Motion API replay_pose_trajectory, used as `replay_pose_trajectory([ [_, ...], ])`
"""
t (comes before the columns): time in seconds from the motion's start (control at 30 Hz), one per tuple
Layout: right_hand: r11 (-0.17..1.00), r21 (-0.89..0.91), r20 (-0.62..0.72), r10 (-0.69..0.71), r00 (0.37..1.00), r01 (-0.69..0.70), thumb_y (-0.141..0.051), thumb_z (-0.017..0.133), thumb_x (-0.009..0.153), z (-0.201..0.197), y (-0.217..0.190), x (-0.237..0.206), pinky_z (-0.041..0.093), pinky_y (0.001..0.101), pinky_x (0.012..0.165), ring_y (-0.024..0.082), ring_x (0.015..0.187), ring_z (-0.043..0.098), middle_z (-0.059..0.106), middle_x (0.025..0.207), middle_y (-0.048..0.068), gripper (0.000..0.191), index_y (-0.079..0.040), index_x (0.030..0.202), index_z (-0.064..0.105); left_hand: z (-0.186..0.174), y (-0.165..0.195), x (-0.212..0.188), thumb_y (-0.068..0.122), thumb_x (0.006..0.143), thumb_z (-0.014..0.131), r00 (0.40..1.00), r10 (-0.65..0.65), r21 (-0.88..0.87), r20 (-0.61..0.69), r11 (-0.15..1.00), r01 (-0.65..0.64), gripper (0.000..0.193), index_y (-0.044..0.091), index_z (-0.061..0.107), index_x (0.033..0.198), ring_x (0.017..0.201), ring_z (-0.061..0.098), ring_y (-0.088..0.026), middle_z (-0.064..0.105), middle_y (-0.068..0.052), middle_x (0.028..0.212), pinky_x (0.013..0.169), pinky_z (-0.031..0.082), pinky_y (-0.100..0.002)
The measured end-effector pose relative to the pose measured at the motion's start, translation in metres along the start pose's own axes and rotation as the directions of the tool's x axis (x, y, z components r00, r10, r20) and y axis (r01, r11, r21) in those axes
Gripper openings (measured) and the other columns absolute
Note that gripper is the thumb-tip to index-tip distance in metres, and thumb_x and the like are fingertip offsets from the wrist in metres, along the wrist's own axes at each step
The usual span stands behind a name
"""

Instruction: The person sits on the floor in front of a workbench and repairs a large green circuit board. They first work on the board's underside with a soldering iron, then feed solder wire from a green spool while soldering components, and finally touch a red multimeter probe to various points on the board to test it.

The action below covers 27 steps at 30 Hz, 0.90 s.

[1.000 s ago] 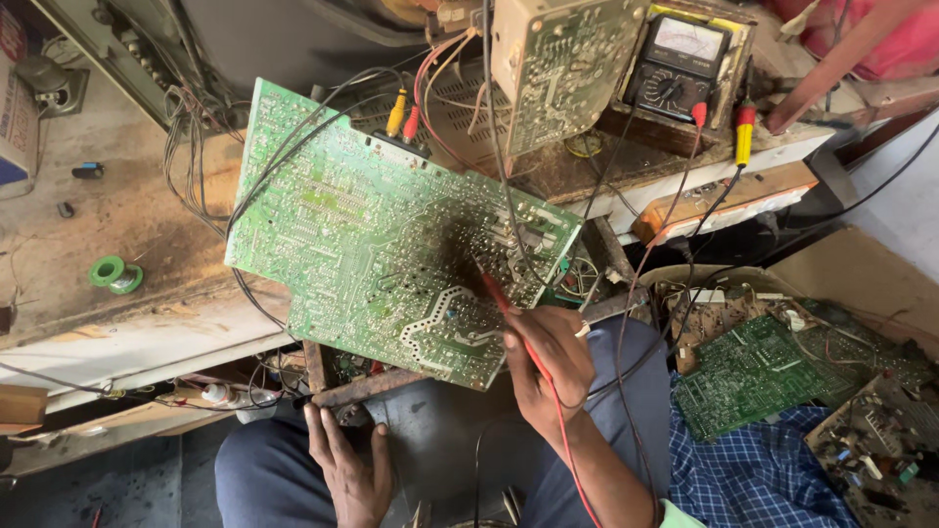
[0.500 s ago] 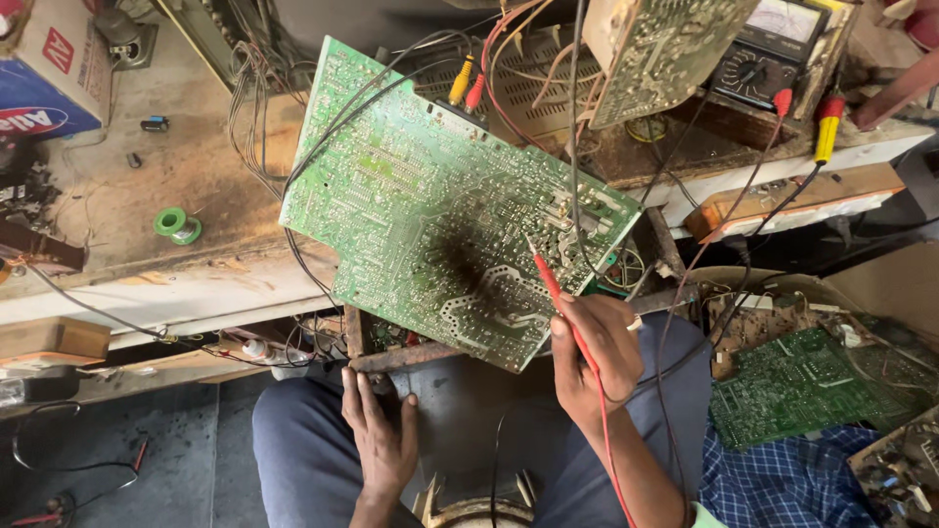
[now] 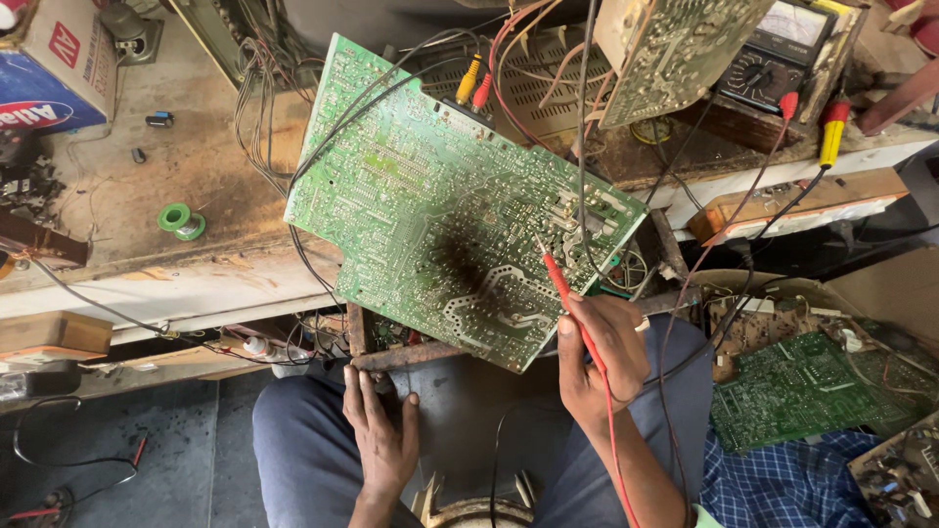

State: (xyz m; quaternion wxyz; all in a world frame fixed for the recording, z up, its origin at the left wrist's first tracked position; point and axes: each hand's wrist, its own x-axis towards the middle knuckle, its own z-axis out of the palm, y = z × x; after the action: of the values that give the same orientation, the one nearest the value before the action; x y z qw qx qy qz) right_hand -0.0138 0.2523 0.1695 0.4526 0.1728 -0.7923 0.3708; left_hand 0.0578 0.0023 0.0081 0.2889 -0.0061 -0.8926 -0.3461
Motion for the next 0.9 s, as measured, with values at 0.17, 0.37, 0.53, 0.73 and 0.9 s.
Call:
replay_pose_trajectory([
  [0.17, 1.0, 0.01, 0.017, 0.022, 1.0, -0.022, 0.0, 0.07, 0.098, -0.0009, -0.0065, 0.0015, 0.054, 0.0362, 0.087, 0.026, 0.1, 0.067, 0.072, 0.108, 0.015, 0.019, 0.004, 0.116, 0.068, -0.0009, -0.0012, -0.0002, 0.015, 0.091, 0.07, 1.0, 0.031, 0.005, -0.007, 1.0, -0.031, 0.081, -0.011, 0.025, 0.153, 0.145, 0.03, -0.053, 0.021, -0.036, 0.161, 0.117, 0.032, -0.058],
  [0.37, 1.0, 0.005, 0.011, 0.023, 1.0, -0.023, 0.001, 0.07, 0.097, 0.0, -0.0052, 0.0041, 0.055, 0.0354, 0.086, 0.026, 0.1, 0.067, 0.071, 0.109, 0.015, 0.019, 0.003, 0.116, 0.069, -0.0001, -0.0013, -0.0006, 0.016, 0.09, 0.071, 1.0, 0.011, 0.01, 0.0, 1.0, -0.011, 0.082, -0.011, 0.025, 0.153, 0.145, 0.03, -0.053, 0.021, -0.036, 0.16, 0.116, 0.032, -0.058],
  [0.53, 0.999, -0.01, 0.025, 0.041, 0.999, -0.041, 0.001, 0.07, 0.097, -0.0004, -0.0065, 0.0049, 0.054, 0.036, 0.087, 0.026, 0.101, 0.066, 0.072, 0.109, 0.015, 0.019, 0.003, 0.116, 0.069, -0.0008, -0.0002, -0.0008, 0.016, 0.09, 0.071, 1.0, 0.011, 0.013, -0.006, 1.0, -0.011, 0.082, -0.011, 0.026, 0.153, 0.144, 0.031, -0.053, 0.022, -0.036, 0.16, 0.116, 0.032, -0.058],
  [0.73, 0.999, 0.004, 0.012, 0.04, 0.999, -0.04, 0.001, 0.07, 0.097, -0.0033, -0.0079, 0.0074, 0.054, 0.0356, 0.087, 0.026, 0.1, 0.067, 0.072, 0.106, 0.014, 0.02, 0.002, 0.117, 0.069, 0.0013, 0.0024, 0.0009, 0.016, 0.089, 0.072, 1.0, 0.012, 0.01, -0.017, 1.0, -0.012, 0.083, -0.01, 0.027, 0.153, 0.144, 0.032, -0.053, 0.023, -0.035, 0.161, 0.116, 0.032, -0.057],
  [0.9, 0.999, 0.017, 0.006, 0.029, 1.0, -0.029, 0.0, 0.07, 0.097, -0.0019, -0.0048, 0.0051, 0.054, 0.0353, 0.085, 0.026, 0.099, 0.067, 0.072, 0.105, 0.013, 0.021, 0.002, 0.118, 0.069, 0.0006, 0.0025, -0.0001, 0.016, 0.089, 0.072, 1.0, 0.005, 0.005, -0.015, 1.0, -0.005, 0.083, -0.01, 0.026, 0.153, 0.144, 0.032, -0.054, 0.023, -0.035, 0.161, 0.116, 0.032, -0.057],
])
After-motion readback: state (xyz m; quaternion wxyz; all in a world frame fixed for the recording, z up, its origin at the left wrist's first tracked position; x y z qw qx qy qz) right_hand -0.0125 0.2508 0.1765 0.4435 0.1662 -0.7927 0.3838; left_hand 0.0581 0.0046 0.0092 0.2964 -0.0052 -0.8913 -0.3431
